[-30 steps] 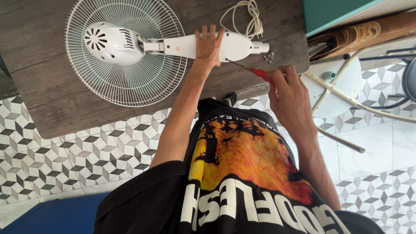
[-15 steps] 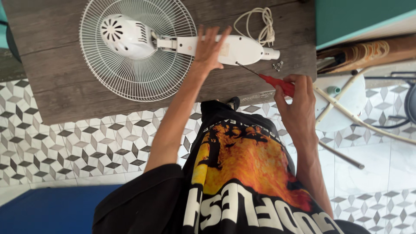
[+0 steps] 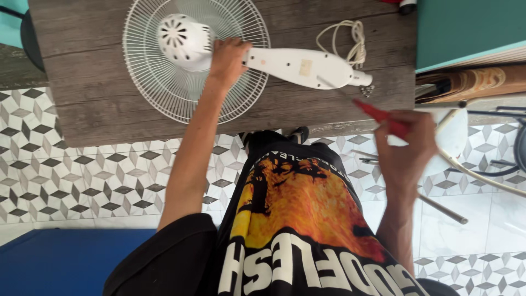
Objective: The person disassembles a white table fan by removing the rear grille and then uses a red screwdriver to loosen and remove screws from the fan's neck housing. The person continues to unscrew multiple fasteners from the fan body while it rests on a wooden table.
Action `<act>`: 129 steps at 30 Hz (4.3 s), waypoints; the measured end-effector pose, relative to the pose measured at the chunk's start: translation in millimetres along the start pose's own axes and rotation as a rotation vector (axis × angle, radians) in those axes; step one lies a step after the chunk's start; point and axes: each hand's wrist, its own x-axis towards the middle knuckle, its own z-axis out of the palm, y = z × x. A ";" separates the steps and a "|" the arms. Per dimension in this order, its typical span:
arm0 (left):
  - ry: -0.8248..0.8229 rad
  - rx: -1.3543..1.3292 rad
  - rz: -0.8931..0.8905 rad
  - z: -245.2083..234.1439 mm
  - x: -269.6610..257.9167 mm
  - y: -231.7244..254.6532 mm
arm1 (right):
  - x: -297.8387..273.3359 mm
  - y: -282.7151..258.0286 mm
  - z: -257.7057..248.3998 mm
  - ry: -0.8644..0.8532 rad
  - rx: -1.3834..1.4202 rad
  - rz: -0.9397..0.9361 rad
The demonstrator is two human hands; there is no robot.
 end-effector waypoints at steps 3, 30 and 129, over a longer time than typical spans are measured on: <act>-0.009 -0.049 -0.026 0.3 -0.9 2.5 | 3.6 -12.9 6.1 0.066 0.123 0.082; 0.057 -0.177 0.055 12.6 -2.2 0.6 | 41.2 -144.8 110.9 -0.066 -0.040 0.188; 0.048 -1.009 0.581 -172.3 -20.9 52.6 | 70.3 -191.8 101.6 -0.122 0.029 -0.213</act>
